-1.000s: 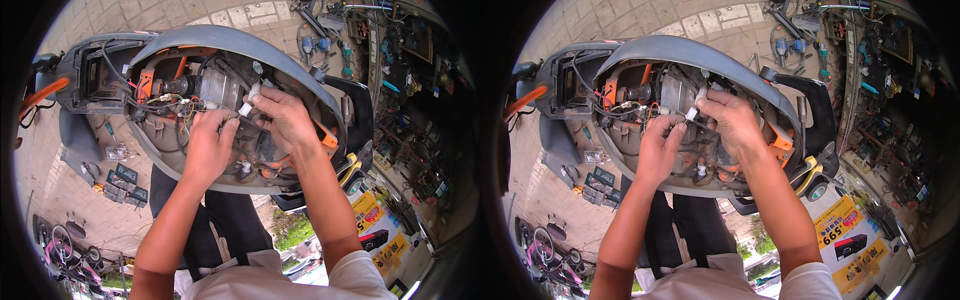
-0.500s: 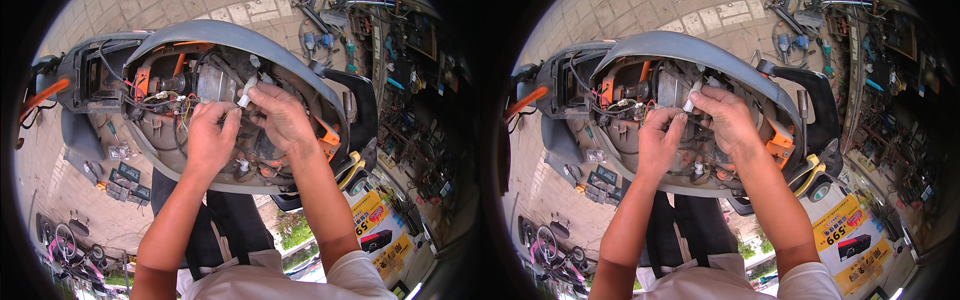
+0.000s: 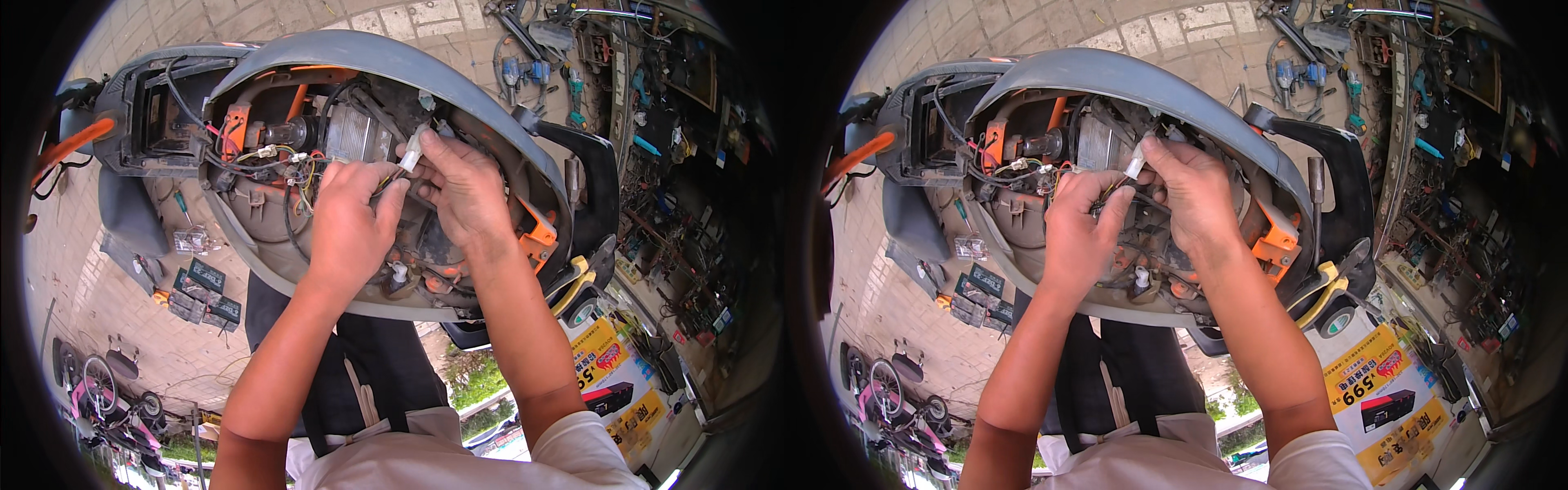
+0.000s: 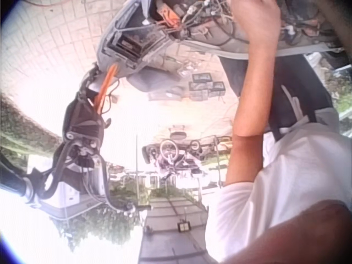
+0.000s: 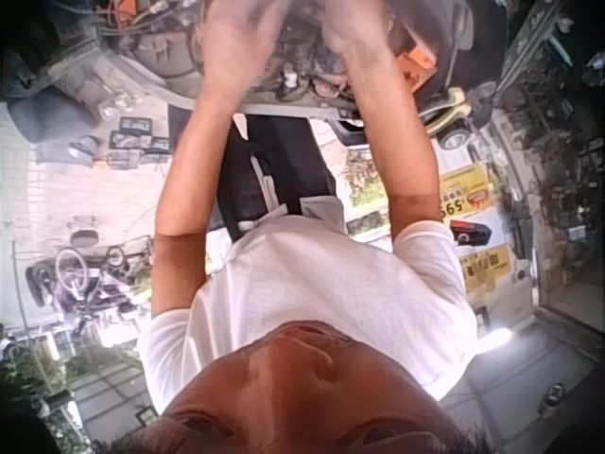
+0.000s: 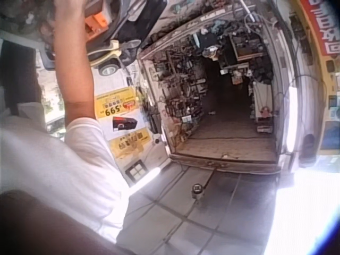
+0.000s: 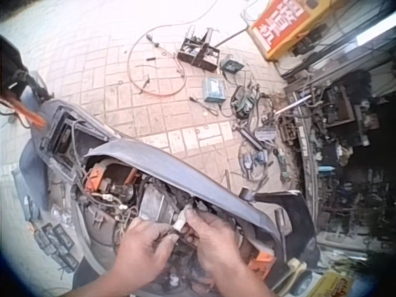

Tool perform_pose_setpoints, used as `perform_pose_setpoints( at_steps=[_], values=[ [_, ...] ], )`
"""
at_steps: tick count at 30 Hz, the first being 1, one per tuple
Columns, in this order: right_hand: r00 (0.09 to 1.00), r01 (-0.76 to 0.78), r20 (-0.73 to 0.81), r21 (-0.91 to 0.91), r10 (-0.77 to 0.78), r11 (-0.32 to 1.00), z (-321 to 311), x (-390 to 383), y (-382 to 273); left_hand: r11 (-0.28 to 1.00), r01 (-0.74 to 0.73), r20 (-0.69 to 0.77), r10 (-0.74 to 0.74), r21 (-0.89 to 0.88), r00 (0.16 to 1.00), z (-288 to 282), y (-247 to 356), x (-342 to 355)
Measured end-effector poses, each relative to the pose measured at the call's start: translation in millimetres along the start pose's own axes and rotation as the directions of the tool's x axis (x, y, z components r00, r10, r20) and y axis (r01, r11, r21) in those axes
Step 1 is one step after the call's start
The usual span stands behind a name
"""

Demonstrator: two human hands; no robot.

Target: The person repairs the electrical wiring of a scooter by stripping wire ends with pliers, twisting them together, and securing the connections with electrical tape. The person also handles a white connector and organizes the wires within the scooter's exposed frame.

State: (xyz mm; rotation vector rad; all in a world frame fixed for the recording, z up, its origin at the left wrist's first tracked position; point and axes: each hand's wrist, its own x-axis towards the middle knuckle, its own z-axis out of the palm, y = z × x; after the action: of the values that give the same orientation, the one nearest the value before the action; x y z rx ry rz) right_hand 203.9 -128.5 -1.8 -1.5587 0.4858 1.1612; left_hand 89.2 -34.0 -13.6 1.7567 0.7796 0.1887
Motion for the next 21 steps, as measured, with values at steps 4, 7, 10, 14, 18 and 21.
perform_pose_setpoints(
  at_steps=[4, 7, 10, 14, 18, 21],
  values=[
    [0.998, 0.008, -0.070, 0.065, -0.003, 0.998, 12, -4, -2, 0.997, -0.027, -0.019, 0.028, 0.073, 0.999, 1, -2, 3],
    [0.995, 0.021, -0.098, 0.071, -0.014, 0.997, 16, -6, -5, 0.998, 0.012, -0.027, -0.010, 0.059, 1.000, 2, -4, 5],
    [0.988, 0.073, -0.136, 0.010, -0.071, 0.997, 15, -4, 1, 0.999, 0.011, -0.046, -0.009, 0.047, 0.999, 4, -5, 4],
    [0.987, 0.113, -0.116, 0.036, -0.108, 0.993, 18, -3, 4, 0.999, 0.031, -0.028, -0.031, 0.027, 0.999, 4, -6, 3],
    [0.987, 0.131, -0.083, -0.040, -0.134, 0.991, 11, 0, 7, 0.976, 0.199, 0.104, -0.189, -0.090, 0.976, 0, -1, 7],
    [0.984, 0.147, -0.097, -0.036, -0.149, 0.989, 14, 0, 7, 0.973, 0.200, 0.100, -0.189, -0.115, 0.977, -1, -2, 10]
  ],
)
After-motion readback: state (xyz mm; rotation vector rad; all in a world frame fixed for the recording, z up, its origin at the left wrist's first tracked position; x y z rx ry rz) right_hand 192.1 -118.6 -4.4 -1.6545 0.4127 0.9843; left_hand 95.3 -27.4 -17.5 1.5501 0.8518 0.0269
